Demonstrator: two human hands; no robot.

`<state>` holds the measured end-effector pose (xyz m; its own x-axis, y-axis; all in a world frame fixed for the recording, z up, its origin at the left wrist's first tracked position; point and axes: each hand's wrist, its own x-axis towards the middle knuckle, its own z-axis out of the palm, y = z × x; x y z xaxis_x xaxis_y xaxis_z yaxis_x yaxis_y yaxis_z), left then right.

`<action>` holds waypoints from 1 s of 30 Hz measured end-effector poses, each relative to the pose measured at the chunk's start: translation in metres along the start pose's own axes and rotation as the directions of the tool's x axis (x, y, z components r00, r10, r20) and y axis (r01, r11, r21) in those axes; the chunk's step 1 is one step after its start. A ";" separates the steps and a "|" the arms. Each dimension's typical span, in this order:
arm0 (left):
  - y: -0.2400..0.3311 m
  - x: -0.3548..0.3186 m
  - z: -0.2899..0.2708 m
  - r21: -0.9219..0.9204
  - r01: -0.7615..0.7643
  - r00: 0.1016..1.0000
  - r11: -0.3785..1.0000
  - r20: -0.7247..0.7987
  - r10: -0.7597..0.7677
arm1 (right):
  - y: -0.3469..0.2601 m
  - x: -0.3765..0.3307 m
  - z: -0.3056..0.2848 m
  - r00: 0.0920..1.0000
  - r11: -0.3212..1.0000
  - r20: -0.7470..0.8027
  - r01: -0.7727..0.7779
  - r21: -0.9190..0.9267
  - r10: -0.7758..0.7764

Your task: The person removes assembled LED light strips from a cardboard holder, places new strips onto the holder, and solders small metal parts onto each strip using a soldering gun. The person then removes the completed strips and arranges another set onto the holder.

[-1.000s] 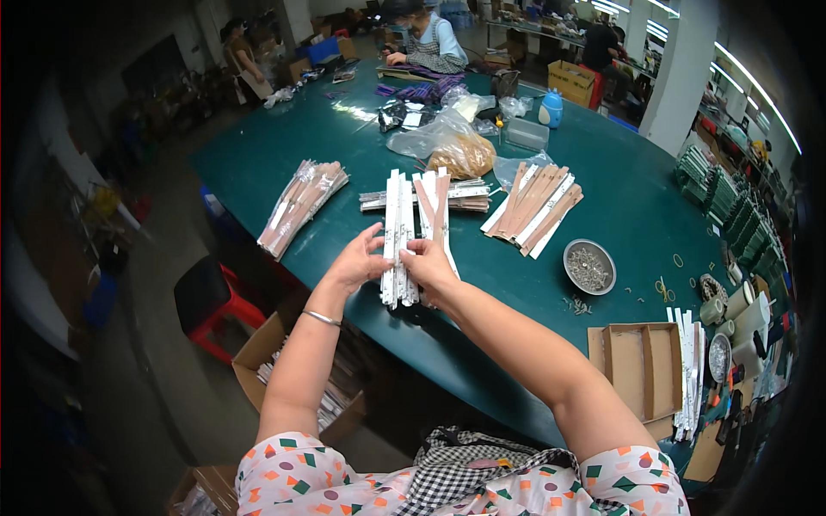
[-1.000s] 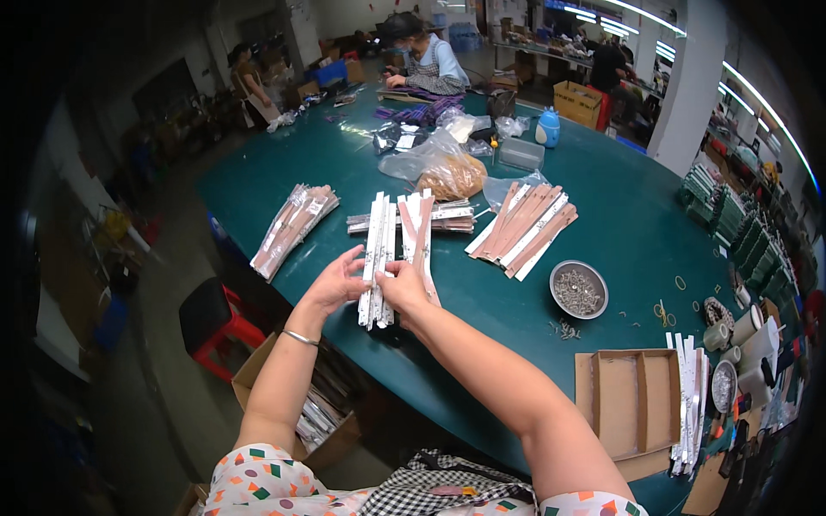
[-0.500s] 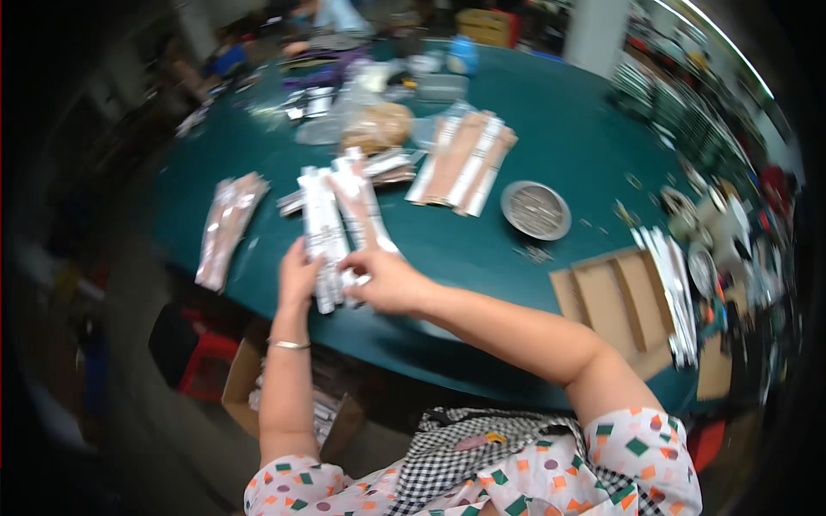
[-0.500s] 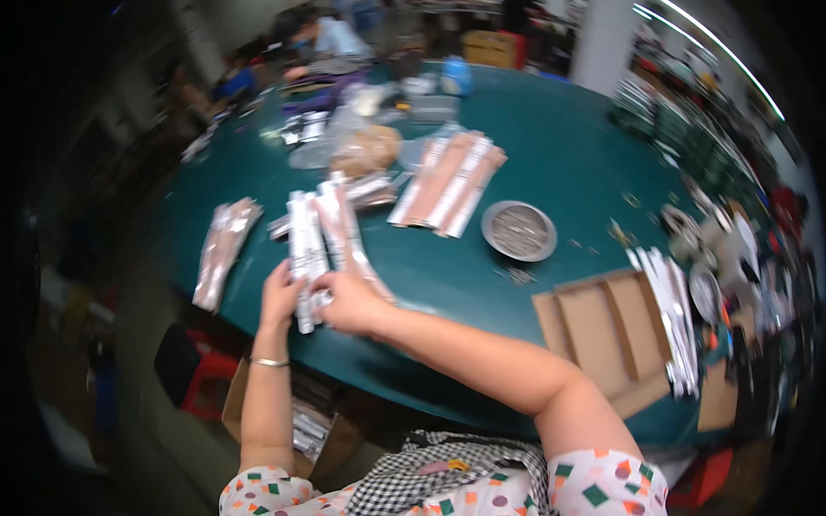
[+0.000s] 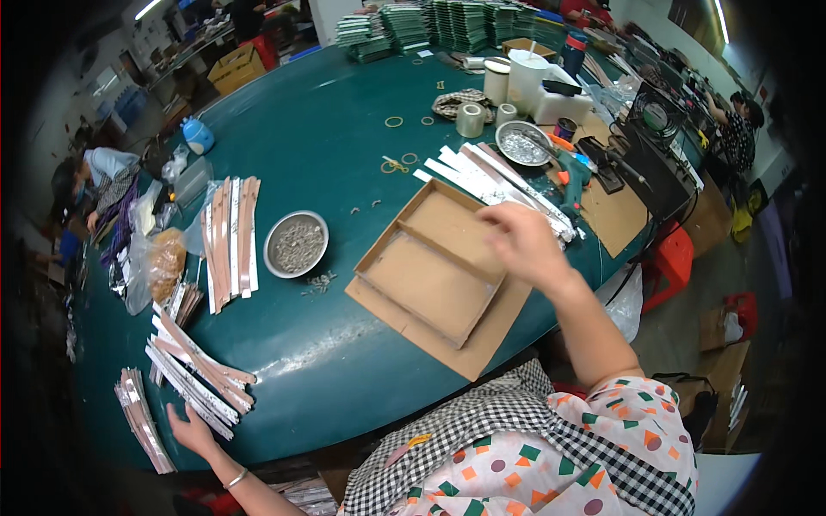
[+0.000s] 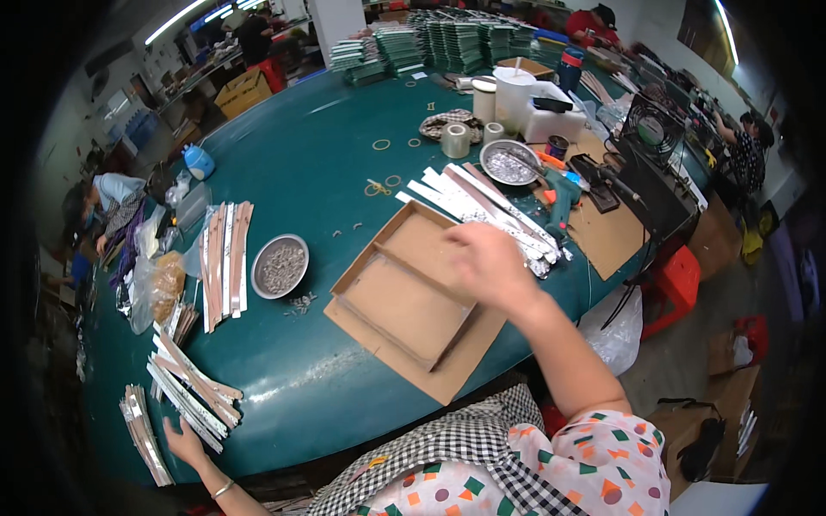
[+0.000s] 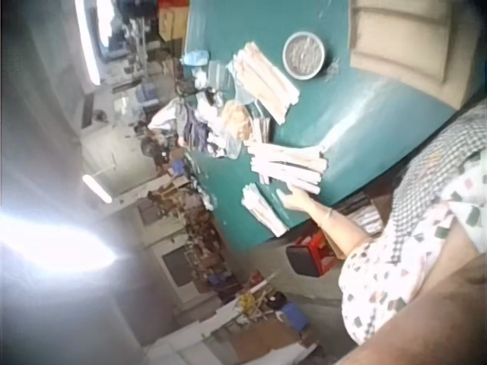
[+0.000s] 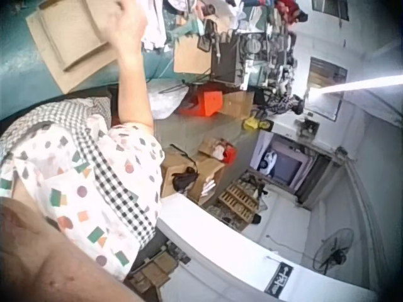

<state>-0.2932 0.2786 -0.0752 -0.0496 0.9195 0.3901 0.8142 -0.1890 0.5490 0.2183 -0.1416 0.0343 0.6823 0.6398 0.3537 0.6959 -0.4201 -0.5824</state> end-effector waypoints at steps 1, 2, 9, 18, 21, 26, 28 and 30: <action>0.046 -0.017 -0.018 0.345 -0.100 0.984 0.933 -0.106 0.145 | 0.025 -0.005 -0.010 0.996 0.993 -0.080 -0.056 -0.105 0.047; 0.085 -0.034 -0.029 0.388 -0.093 0.952 0.917 -0.234 0.195 | 0.042 -0.007 -0.015 0.991 0.980 -0.100 -0.109 -0.164 0.093; 0.327 -0.182 0.018 -0.669 -0.669 0.322 0.323 0.132 0.938 | 0.093 0.013 -0.014 0.997 0.920 -0.071 -0.045 -0.390 0.019; 0.366 -0.238 0.045 -0.807 -0.569 -0.194 0.157 0.318 0.928 | 0.093 0.038 -0.012 0.948 0.852 0.222 -0.086 -0.517 0.230; 0.364 -0.242 0.044 -0.831 -0.521 -0.164 0.194 0.321 0.933 | 0.096 0.041 -0.013 0.934 0.861 0.253 -0.098 -0.500 0.253; 0.366 -0.248 0.050 -0.873 -0.432 -0.106 0.227 0.299 0.948 | 0.090 0.066 -0.021 0.867 0.830 0.315 -0.179 -0.528 0.387; 0.365 -0.246 0.049 -0.852 -0.471 -0.089 0.227 0.302 0.949 | 0.092 0.076 -0.013 0.788 0.811 0.437 -0.130 -0.570 0.434; 0.361 -0.244 0.050 -0.860 -0.455 -0.086 0.232 0.302 0.950 | 0.086 0.079 -0.016 0.783 0.823 0.444 -0.146 -0.549 0.436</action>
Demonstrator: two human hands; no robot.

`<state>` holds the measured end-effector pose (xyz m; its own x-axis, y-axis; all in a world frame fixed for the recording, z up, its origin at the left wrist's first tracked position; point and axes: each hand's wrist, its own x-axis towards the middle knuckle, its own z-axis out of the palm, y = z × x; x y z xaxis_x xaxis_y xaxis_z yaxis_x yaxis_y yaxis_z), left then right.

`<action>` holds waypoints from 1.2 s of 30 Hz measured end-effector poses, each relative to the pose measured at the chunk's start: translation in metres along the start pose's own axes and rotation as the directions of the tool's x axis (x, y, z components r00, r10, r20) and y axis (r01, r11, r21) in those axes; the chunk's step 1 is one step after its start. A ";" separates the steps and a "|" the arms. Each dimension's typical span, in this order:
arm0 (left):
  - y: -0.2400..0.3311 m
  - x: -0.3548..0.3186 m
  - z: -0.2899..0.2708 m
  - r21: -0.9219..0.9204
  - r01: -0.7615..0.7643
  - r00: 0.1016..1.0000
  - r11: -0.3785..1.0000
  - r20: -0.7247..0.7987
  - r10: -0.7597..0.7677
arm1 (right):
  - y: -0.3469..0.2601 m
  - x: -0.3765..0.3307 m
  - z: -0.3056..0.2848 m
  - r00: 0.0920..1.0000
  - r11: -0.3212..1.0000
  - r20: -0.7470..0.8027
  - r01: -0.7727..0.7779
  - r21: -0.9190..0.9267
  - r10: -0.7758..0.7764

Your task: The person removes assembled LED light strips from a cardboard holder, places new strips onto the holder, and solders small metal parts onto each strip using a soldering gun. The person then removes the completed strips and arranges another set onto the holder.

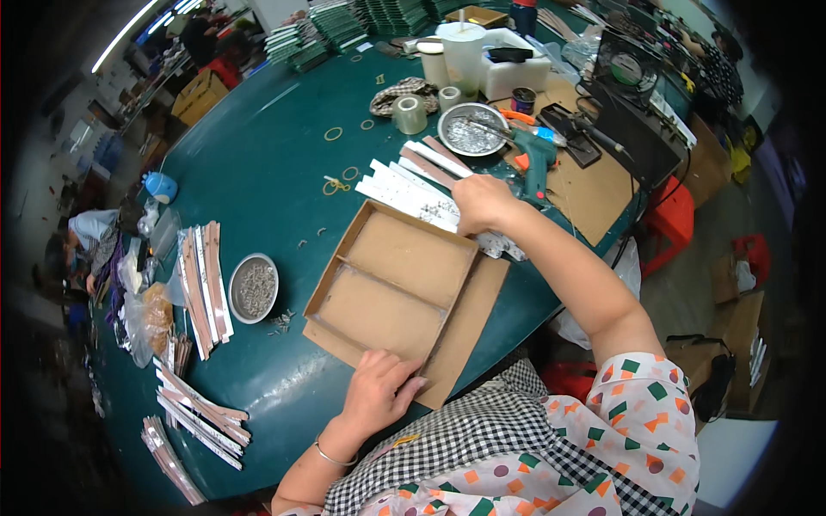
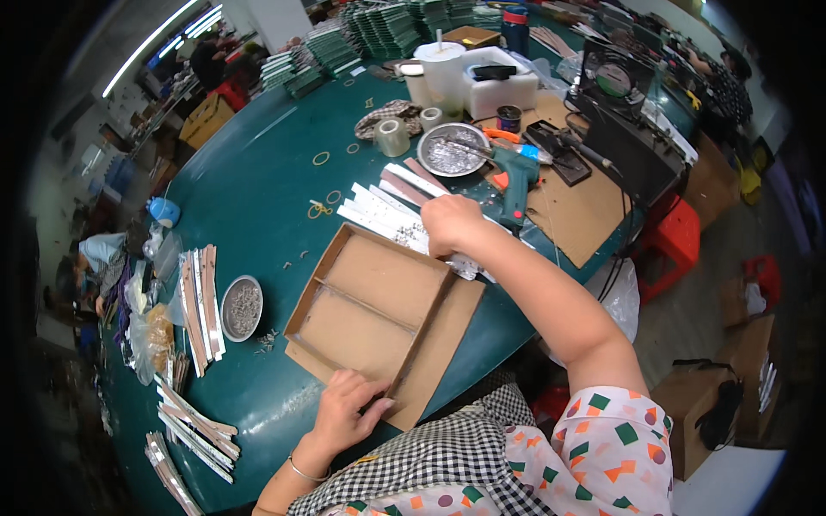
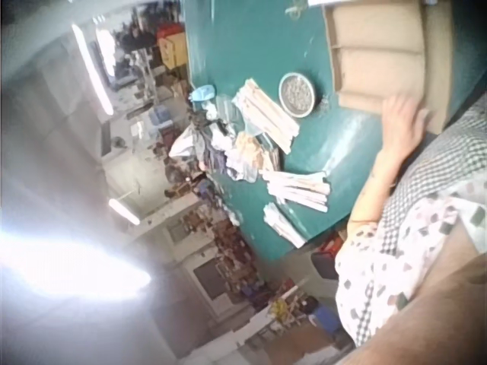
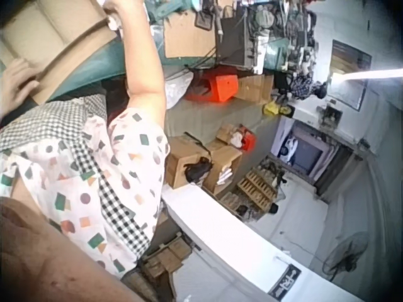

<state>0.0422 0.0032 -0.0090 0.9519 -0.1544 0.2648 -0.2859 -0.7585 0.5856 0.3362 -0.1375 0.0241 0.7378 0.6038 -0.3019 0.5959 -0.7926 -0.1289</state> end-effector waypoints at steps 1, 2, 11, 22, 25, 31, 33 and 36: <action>-0.001 -0.003 -0.001 -0.012 0.003 1.000 1.000 -0.007 -0.003 | -0.005 0.001 -0.003 1.000 1.000 0.005 0.009 0.030 -0.009; -0.002 -0.006 -0.003 0.002 0.022 0.999 1.000 -0.026 -0.022 | -0.004 0.005 -0.001 1.000 1.000 0.020 0.011 0.027 -0.012; -0.012 -0.018 0.010 -0.138 -0.029 0.999 0.990 -0.048 0.023 | 0.011 0.008 0.026 0.989 0.986 -0.116 0.110 0.127 -0.095; -0.011 -0.019 0.018 -0.145 0.015 1.000 0.989 -0.021 -0.018 | 0.037 0.009 0.013 0.995 0.828 -0.057 0.096 0.553 -0.078; -0.006 -0.014 0.014 -0.148 0.023 0.999 0.989 -0.032 -0.028 | 0.044 0.011 0.000 0.989 0.430 -0.047 0.104 0.897 -0.140; -0.005 -0.008 0.010 -0.156 0.002 0.999 0.988 -0.042 -0.009 | 0.058 -0.002 -0.008 0.974 0.360 -0.166 0.211 0.909 -0.154; -0.004 -0.009 0.008 -0.120 0.054 0.995 0.991 -0.075 -0.064 | 0.038 -0.021 -0.028 0.978 0.358 -0.115 0.171 0.918 -0.172; -0.005 -0.008 0.004 -0.217 0.144 0.986 0.966 -0.051 -0.158 | 0.002 -0.044 -0.029 0.959 0.308 -0.055 0.143 0.941 -0.277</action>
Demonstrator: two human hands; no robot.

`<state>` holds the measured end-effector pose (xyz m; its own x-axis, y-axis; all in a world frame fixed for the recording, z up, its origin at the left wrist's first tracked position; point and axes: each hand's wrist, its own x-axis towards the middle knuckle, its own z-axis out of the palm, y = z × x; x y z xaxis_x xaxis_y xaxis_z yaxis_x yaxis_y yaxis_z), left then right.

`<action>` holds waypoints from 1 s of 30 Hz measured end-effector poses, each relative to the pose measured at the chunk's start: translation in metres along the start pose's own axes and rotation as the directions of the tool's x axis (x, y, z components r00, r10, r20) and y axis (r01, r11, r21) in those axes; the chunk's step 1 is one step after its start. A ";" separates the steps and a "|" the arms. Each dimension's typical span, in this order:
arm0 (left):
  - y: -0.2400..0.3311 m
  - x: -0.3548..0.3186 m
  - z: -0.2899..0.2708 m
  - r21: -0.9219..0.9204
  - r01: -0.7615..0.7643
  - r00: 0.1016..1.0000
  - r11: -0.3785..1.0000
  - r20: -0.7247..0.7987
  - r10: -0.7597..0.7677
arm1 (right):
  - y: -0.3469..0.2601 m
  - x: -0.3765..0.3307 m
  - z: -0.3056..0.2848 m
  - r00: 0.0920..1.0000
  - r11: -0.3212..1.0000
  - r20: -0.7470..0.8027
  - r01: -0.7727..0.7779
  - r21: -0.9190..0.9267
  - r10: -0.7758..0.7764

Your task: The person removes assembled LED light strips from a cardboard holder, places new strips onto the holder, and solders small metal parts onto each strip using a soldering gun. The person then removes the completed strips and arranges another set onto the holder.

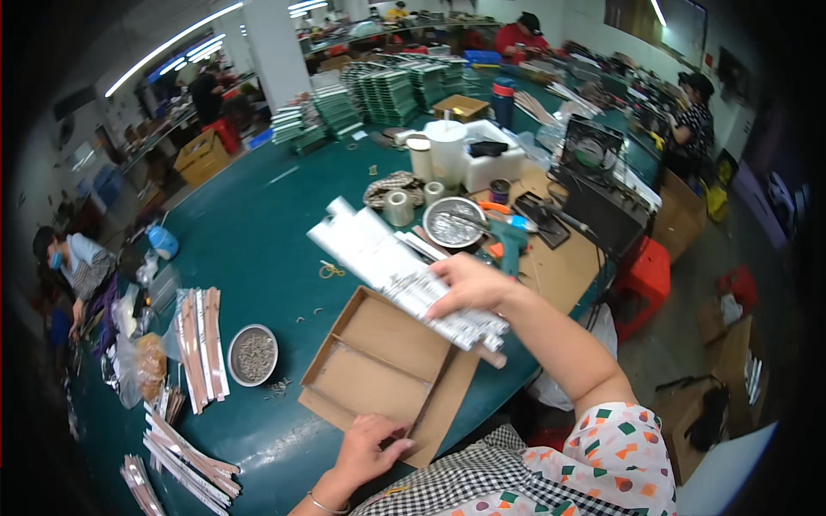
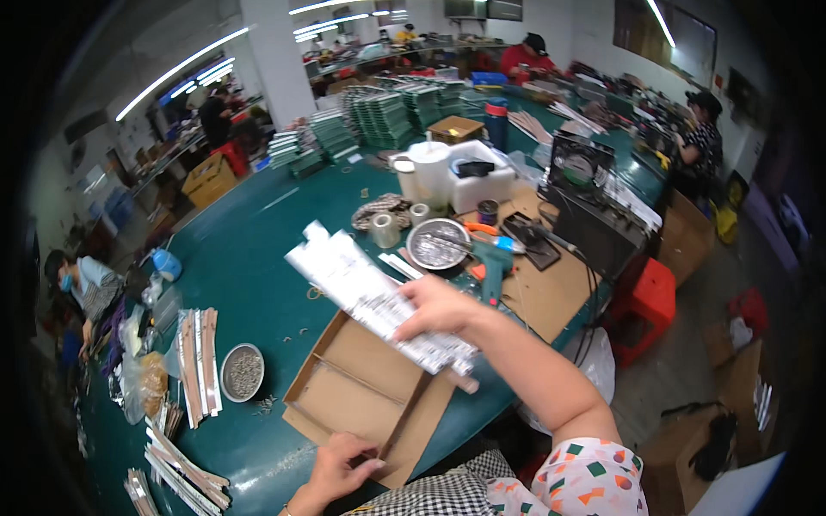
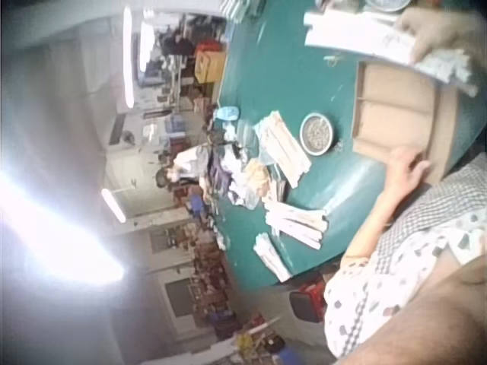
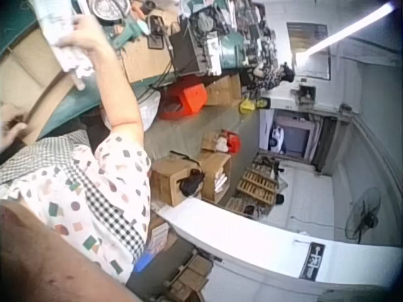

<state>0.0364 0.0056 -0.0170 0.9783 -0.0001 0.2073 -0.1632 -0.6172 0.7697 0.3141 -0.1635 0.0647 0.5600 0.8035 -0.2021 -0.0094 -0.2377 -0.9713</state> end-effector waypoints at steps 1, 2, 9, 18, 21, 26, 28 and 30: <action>0.001 -0.003 -0.002 -0.103 0.086 0.995 0.991 -0.041 -0.091 | 0.014 0.003 0.014 0.995 0.999 0.100 0.014 0.035 -0.018; 0.010 0.003 -0.011 -0.050 0.034 0.992 0.998 -0.120 -0.040 | 0.023 0.002 0.036 0.989 0.993 0.148 -0.037 0.112 0.021; 0.009 0.011 -0.028 0.328 -0.047 0.921 0.943 -0.351 0.168 | 0.059 -0.011 0.129 0.959 0.995 0.284 0.024 -0.096 0.005; -0.014 0.012 -0.026 0.262 -0.139 0.978 0.955 -0.114 0.174 | 0.044 -0.028 0.127 0.993 0.863 0.018 0.107 -0.494 -0.112; -0.012 0.011 -0.031 0.264 -0.129 0.984 0.956 -0.082 0.156 | 0.043 -0.027 0.123 0.987 0.857 -0.020 0.126 -0.500 -0.157; -0.019 0.016 -0.030 0.265 -0.154 0.984 0.952 -0.043 0.171 | 0.044 -0.022 0.111 0.985 0.924 -0.137 0.042 -0.381 -0.101; -0.018 0.021 -0.029 0.267 -0.134 0.988 0.954 -0.036 0.149 | 0.047 -0.020 0.105 0.982 0.931 -0.159 0.033 -0.364 -0.097; -0.013 0.028 -0.030 0.278 -0.138 0.988 0.951 -0.031 0.153 | 0.050 -0.014 0.093 0.985 0.939 -0.142 0.044 -0.340 -0.098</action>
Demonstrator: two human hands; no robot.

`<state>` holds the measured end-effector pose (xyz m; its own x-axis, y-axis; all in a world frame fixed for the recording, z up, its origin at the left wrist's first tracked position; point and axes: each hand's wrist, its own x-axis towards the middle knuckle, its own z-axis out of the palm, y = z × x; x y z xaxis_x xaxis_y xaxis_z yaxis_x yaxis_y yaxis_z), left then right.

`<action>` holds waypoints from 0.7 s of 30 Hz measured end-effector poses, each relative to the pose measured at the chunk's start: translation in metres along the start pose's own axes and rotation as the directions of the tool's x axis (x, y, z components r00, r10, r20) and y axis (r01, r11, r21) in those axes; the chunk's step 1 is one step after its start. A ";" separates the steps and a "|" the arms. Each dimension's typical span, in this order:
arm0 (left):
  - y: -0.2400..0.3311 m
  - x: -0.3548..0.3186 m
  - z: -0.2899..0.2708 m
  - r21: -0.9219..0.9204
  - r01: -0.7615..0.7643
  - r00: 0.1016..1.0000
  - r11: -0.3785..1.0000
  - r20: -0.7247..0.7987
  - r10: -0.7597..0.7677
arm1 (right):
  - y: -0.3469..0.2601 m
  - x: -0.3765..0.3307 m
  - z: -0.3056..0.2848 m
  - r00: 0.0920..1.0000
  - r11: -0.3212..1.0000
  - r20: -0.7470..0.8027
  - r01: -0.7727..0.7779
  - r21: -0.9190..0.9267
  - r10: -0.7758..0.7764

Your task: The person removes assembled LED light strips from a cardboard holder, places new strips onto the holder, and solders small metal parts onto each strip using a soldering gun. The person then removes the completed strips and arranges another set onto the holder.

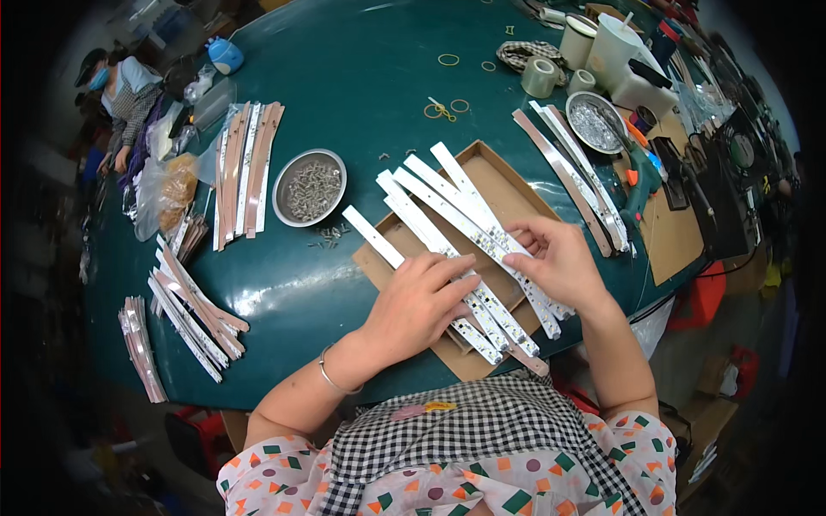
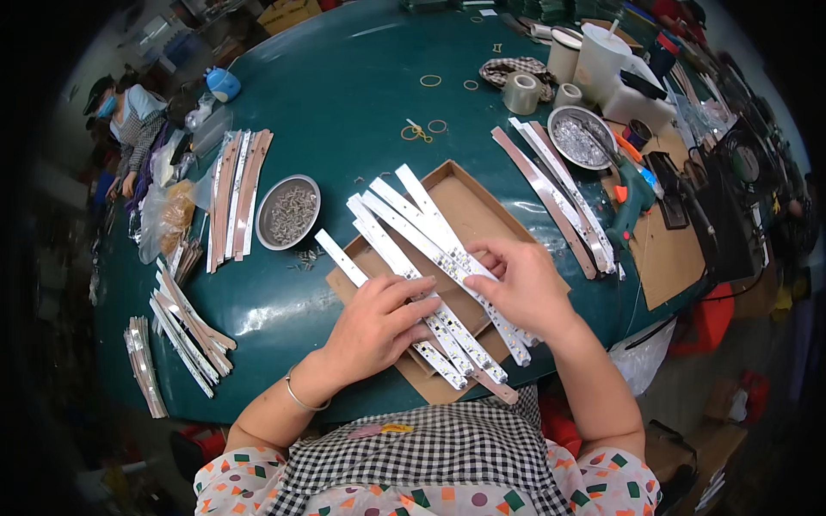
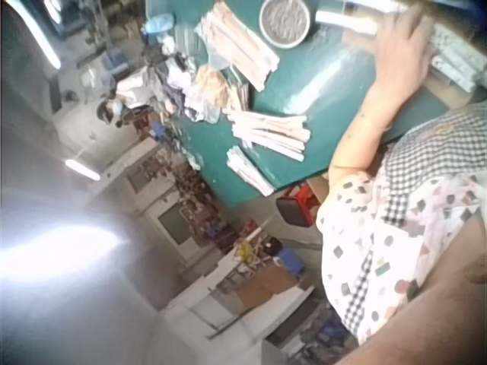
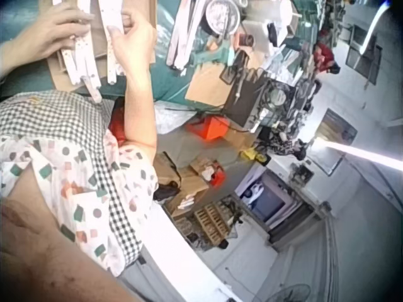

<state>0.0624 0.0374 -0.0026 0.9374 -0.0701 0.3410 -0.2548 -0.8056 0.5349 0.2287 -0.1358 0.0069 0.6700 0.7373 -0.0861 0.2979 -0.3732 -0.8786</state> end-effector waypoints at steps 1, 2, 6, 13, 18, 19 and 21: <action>0.002 0.004 -0.001 0.016 -0.001 1.000 1.000 -0.002 0.001 | 0.002 0.005 -0.004 1.000 1.000 0.021 0.014 0.026 -0.014; 0.002 0.009 0.000 0.012 -0.003 1.000 1.000 0.004 0.003 | 0.001 0.012 -0.009 0.999 1.000 0.045 -0.003 -0.024 0.004; 0.000 0.022 0.008 0.078 -0.056 0.994 0.995 0.094 0.049 | 0.006 0.031 -0.020 0.998 0.985 0.062 -0.022 -0.171 0.033; -0.006 0.026 0.012 0.037 -0.085 0.984 0.996 0.161 0.078 | -0.003 0.017 -0.022 0.995 0.968 -0.050 0.071 -0.240 -0.085; -0.008 0.028 0.022 -0.119 -0.081 0.978 0.990 0.183 0.102 | -0.001 -0.003 -0.004 0.979 0.960 0.004 0.200 -0.196 -0.203; -0.006 0.030 0.025 -0.098 -0.100 0.985 0.990 0.132 0.113 | 0.000 -0.005 -0.003 0.948 0.892 -0.024 0.290 -0.347 -0.318; -0.006 0.034 0.029 -0.055 -0.129 0.987 0.990 0.094 0.134 | -0.002 -0.008 -0.006 0.924 0.843 -0.101 0.287 -0.455 -0.369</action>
<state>0.1024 0.0233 -0.0166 0.9129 -0.2325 0.3355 -0.3866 -0.7560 0.5282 0.2269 -0.1442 0.0118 0.5780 0.7619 0.2922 0.7525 -0.3591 -0.5521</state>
